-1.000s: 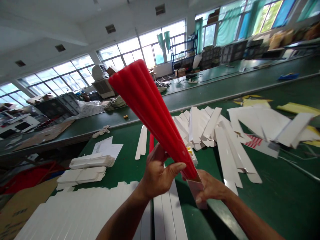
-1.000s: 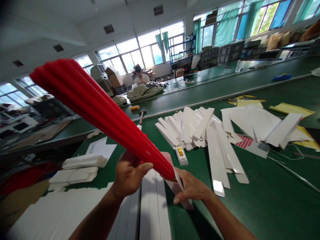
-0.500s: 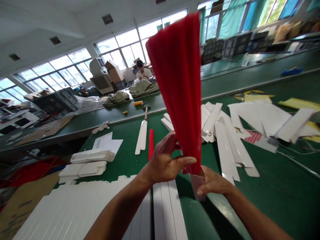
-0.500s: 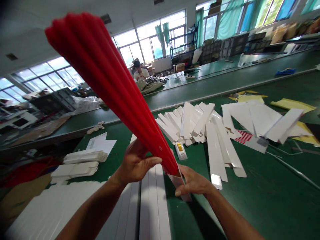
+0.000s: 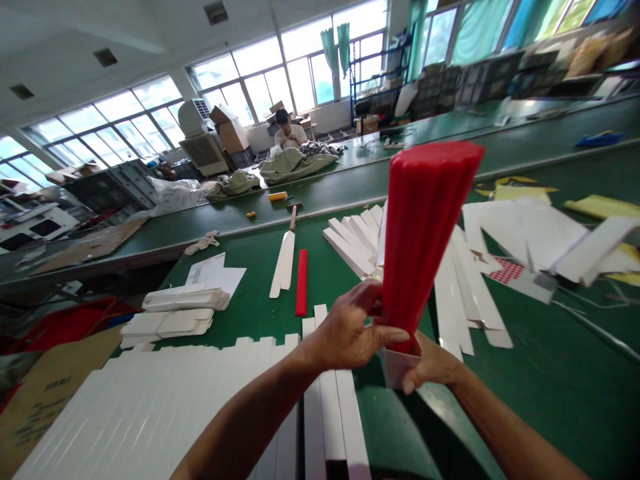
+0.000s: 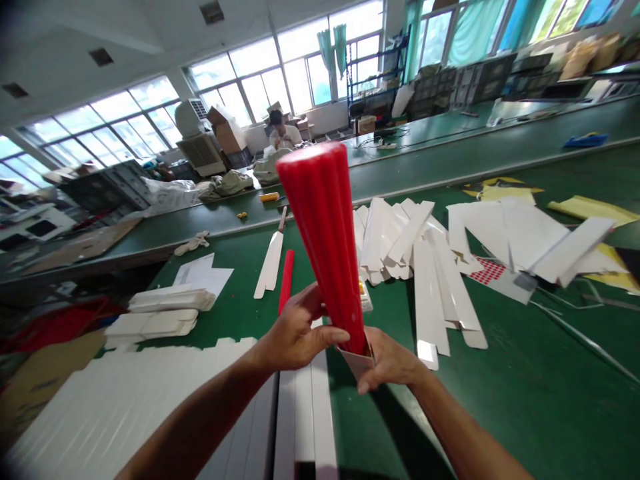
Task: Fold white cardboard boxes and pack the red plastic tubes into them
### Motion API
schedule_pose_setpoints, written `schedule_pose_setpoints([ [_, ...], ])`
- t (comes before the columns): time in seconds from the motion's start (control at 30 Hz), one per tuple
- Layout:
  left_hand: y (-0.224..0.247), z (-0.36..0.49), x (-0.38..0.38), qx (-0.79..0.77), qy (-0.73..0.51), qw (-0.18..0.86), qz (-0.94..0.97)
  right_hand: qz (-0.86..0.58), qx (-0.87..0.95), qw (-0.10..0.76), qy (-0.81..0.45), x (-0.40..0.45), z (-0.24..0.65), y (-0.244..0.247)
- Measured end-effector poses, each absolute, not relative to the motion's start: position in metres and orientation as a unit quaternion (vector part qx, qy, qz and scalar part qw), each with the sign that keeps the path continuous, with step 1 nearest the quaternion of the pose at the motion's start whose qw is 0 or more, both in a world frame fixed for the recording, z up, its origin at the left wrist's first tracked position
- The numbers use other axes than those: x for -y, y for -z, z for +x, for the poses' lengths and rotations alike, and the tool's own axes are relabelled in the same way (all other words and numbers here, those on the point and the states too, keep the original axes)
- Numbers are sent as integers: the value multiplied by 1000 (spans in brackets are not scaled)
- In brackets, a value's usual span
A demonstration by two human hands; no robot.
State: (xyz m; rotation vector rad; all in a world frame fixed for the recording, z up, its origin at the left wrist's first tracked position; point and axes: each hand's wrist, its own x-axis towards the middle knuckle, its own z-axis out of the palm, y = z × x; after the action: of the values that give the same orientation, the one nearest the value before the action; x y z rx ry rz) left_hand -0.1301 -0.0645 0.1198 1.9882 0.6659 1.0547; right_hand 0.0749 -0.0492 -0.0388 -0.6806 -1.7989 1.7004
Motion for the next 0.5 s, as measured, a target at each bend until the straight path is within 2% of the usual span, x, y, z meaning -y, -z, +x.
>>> schedule_pose_setpoints([
  [0.23,-122,-140,74,-347,-372,211,835,-231,696,289,-615,45,66,19],
  [0.4,-100,-142,77,-393,-319,201,839,-236,683,274,-634,47,72,22],
  [0.5,-93,-145,79,-389,-352,220,823,-235,684,257,-641,50,73,23],
])
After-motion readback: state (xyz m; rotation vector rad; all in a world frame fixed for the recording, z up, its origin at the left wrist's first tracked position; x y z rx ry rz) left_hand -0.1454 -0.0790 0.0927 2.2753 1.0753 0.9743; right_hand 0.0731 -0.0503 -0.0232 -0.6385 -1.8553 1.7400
